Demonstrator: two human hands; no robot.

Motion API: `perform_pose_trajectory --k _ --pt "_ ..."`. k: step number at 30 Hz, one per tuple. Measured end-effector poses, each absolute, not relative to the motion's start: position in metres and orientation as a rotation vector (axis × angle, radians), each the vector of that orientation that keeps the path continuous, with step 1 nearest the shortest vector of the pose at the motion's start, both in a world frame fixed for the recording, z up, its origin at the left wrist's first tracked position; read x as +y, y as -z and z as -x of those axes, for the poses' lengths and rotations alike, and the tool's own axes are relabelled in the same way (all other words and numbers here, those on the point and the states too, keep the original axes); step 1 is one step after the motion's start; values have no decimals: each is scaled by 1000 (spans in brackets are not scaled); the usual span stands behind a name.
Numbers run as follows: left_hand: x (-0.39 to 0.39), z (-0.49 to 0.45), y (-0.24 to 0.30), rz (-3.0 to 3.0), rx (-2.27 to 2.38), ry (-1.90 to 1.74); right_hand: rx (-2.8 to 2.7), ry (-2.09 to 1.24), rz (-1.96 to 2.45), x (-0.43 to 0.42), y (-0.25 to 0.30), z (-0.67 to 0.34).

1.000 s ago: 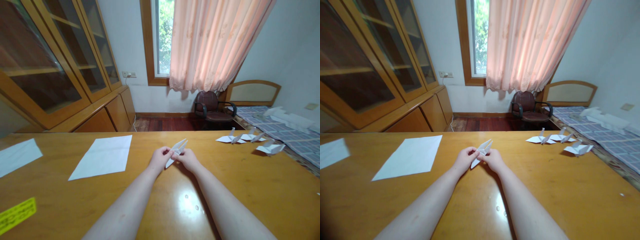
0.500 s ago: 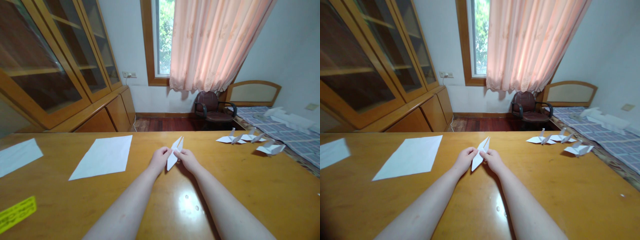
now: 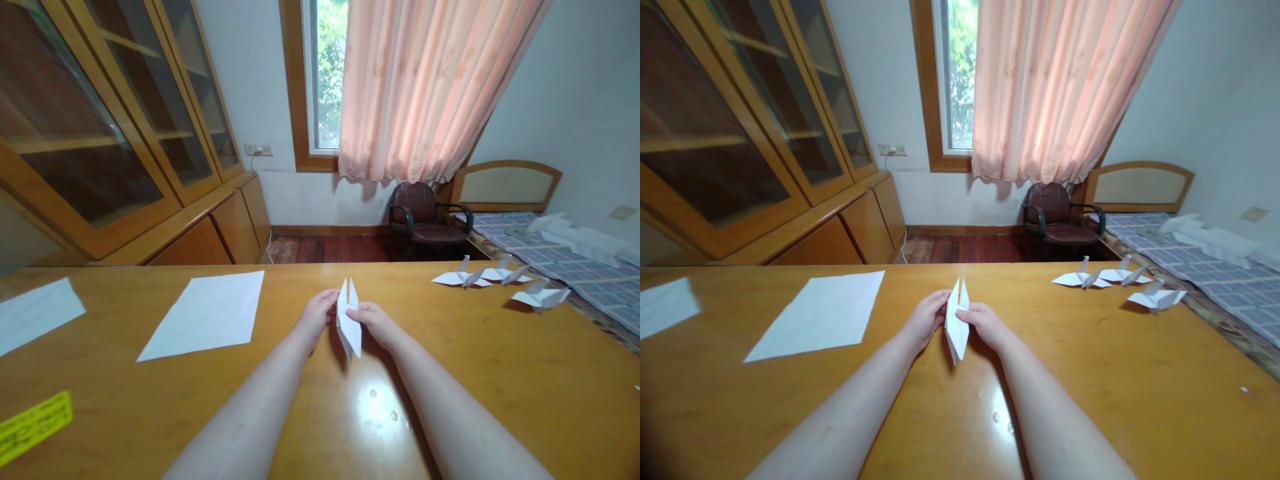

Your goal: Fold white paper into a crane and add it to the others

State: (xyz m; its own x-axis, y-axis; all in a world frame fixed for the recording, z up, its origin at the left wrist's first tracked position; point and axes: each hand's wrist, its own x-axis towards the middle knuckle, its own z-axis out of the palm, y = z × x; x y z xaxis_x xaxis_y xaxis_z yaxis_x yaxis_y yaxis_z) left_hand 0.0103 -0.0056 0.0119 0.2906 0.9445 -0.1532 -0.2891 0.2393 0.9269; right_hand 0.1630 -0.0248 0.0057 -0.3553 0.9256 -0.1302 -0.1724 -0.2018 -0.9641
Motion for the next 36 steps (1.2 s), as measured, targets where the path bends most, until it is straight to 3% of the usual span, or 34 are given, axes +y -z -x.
perform_pose_trajectory --k 36 --pt "-8 -9 -19 -795 623 -1039 -1213 -1805 993 -26 -6 -165"
